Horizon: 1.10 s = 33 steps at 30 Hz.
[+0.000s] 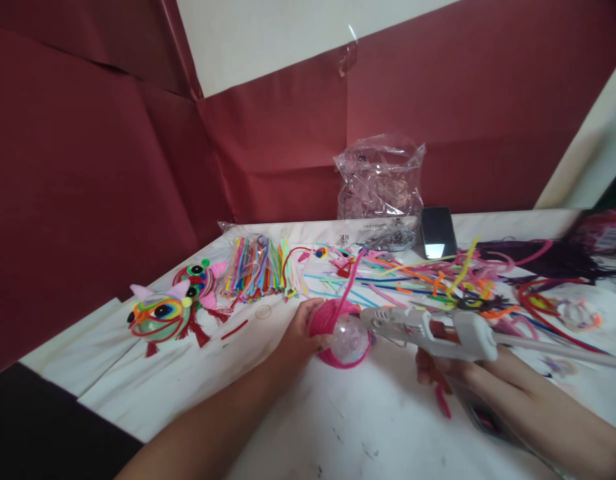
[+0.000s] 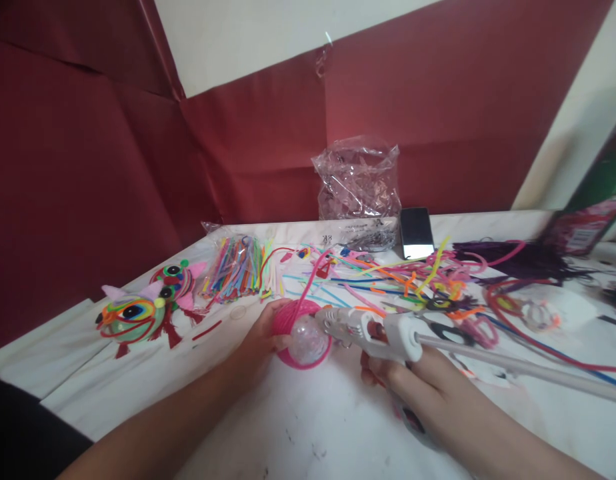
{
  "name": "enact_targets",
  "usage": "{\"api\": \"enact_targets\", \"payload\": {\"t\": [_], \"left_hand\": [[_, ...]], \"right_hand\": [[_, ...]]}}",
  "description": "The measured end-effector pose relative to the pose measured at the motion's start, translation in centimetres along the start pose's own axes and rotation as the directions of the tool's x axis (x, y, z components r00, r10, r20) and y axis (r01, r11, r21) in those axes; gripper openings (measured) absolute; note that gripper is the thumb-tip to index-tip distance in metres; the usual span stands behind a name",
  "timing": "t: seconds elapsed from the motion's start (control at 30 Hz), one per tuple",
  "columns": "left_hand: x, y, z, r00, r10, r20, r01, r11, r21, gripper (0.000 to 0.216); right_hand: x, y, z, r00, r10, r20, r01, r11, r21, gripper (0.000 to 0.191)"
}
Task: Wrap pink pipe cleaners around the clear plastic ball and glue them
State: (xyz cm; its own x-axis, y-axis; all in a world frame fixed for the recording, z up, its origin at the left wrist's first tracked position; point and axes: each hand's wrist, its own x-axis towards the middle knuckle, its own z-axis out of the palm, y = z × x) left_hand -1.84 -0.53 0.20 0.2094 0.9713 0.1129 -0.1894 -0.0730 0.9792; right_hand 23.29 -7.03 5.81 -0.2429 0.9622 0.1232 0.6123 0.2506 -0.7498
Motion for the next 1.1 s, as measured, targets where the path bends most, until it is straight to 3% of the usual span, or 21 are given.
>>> {"api": "enact_targets", "payload": {"t": [0.33,0.8,0.97,1.1], "left_hand": [[0.1,-0.4,-0.1,1.000,0.000,0.009,0.000,0.999,-0.041,0.064],[0.2,-0.8,-0.4,0.999,0.004,0.048,-0.003,1.000,-0.026,0.068],[0.0,-1.3,-0.7,0.974,0.227,0.004,-0.225,0.958,0.176,0.074],[-0.5,-0.3,-0.6,0.867,0.497,0.033,-0.451,0.756,0.474,0.076]], "right_hand": [[0.2,0.3,-0.4,0.999,0.051,0.019,-0.049,0.992,-0.120,0.056],[0.3,1.2,-0.4,0.997,0.053,0.048,-0.050,0.997,-0.059,0.059],[0.0,0.0,-0.4,0.999,0.044,-0.014,-0.044,0.999,-0.017,0.057],[-0.5,-1.0,-0.4,0.989,0.052,-0.139,-0.047,0.998,0.044,0.047]]}}
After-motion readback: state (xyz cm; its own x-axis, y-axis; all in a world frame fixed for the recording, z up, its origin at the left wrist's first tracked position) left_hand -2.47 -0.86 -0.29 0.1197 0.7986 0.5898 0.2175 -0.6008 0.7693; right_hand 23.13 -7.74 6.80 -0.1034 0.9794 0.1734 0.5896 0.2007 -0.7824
